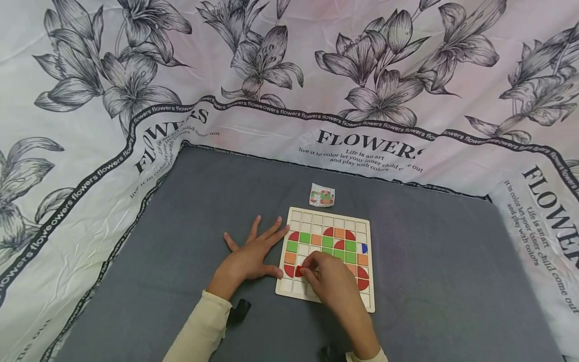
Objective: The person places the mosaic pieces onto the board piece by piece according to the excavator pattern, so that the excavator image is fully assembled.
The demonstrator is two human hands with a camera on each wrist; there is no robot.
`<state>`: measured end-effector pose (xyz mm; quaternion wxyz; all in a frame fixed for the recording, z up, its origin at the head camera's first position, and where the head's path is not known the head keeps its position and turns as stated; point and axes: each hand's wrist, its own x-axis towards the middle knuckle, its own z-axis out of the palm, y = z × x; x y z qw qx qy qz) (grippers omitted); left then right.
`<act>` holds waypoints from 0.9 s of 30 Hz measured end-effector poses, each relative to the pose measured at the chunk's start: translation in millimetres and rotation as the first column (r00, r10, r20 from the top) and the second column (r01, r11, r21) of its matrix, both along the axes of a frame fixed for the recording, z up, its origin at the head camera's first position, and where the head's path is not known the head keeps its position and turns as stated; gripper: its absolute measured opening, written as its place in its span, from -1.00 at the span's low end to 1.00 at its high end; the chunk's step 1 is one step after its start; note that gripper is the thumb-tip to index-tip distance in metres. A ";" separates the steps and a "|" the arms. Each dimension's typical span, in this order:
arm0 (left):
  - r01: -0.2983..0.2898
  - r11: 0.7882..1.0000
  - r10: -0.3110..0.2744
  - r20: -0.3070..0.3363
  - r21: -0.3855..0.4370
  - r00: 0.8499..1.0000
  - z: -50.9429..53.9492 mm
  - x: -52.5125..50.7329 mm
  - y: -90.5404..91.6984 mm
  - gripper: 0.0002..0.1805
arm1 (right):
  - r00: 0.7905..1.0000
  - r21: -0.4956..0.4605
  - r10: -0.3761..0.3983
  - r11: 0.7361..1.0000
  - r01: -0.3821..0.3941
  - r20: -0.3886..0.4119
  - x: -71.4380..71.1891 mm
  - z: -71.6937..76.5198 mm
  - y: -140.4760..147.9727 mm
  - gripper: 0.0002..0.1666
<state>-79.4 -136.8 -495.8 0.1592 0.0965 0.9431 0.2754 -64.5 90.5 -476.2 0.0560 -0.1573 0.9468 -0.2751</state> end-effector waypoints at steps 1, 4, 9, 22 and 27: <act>0.000 1.000 0.000 -0.003 0.001 1.000 -0.2 0.2 0.3 0.24 | 1.000 0.005 -0.004 1.000 0.004 0.002 0.0 -0.4 0.0 -0.85; -0.003 1.000 0.003 -0.001 0.003 1.000 -0.2 0.6 1.2 0.23 | 1.000 0.021 0.002 1.000 -0.002 0.005 -0.1 -2.6 0.6 -0.86; -0.003 1.000 0.003 -0.008 0.014 1.000 0.8 0.9 3.4 0.23 | 1.000 0.042 0.016 0.999 -0.017 0.025 0.1 -5.1 1.1 -0.86; -0.004 1.000 0.004 -0.005 0.007 1.000 3.0 0.8 6.0 0.25 | 0.999 0.042 0.024 0.999 -0.025 0.021 3.4 -1.6 0.7 -0.76; -0.004 1.000 0.004 -0.003 0.015 1.000 2.5 0.3 5.7 0.26 | 1.000 0.040 0.016 0.999 -0.017 0.016 3.1 -2.1 0.5 -0.74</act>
